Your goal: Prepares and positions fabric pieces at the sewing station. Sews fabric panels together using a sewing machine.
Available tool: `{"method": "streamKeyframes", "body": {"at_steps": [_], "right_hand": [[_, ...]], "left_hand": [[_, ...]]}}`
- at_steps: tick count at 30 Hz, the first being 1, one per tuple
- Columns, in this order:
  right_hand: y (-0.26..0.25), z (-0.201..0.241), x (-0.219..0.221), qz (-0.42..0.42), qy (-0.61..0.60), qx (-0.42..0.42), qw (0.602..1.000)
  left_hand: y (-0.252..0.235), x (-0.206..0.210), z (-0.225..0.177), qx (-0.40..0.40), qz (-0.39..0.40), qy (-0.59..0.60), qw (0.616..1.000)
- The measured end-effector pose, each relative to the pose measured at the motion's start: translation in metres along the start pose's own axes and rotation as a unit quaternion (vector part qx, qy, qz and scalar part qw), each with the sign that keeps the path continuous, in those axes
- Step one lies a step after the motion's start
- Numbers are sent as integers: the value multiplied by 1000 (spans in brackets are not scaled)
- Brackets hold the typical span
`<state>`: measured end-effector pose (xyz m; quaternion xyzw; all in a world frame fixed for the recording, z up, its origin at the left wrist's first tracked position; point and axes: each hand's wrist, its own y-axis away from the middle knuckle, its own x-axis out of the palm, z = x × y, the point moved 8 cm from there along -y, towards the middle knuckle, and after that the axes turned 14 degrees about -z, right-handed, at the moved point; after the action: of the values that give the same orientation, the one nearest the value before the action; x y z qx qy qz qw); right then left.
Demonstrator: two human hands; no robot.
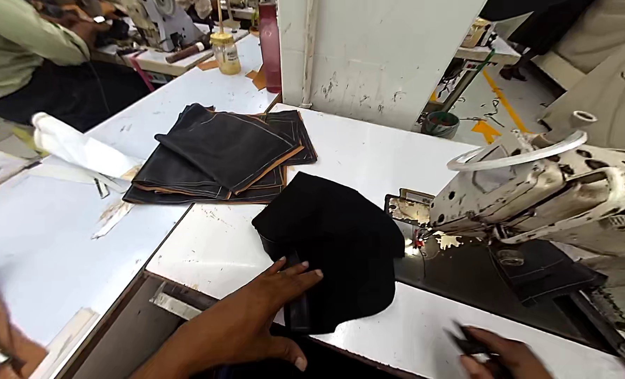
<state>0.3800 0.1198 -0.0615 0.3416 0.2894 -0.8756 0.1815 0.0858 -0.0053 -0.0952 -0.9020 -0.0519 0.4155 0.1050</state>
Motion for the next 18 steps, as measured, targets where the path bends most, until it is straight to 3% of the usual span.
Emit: {"method": "streamKeyframes", "body": {"at_steps": [2,5,9,12,15,18], "right_hand": [[-2,40,34,23,-18,-58,998],[-12,76,75,28,58,-158,985],[-25,92,112,-7,132,-276,952],[-25,99,120,-5,130,-319,939],[-26,85,103,27,108,-245,963],[-27,36,64,43,118,-88,988]], "left_hand": [[-7,4,2,7,24,-15,1000],[-23,10,5,23,40,-59,997],[-37,17,9,42,71,-88,993],[-41,19,9,42,84,-82,992],[-38,14,4,41,31,-85,995],[-21,0,-23,74,-125,-151,978]]}}
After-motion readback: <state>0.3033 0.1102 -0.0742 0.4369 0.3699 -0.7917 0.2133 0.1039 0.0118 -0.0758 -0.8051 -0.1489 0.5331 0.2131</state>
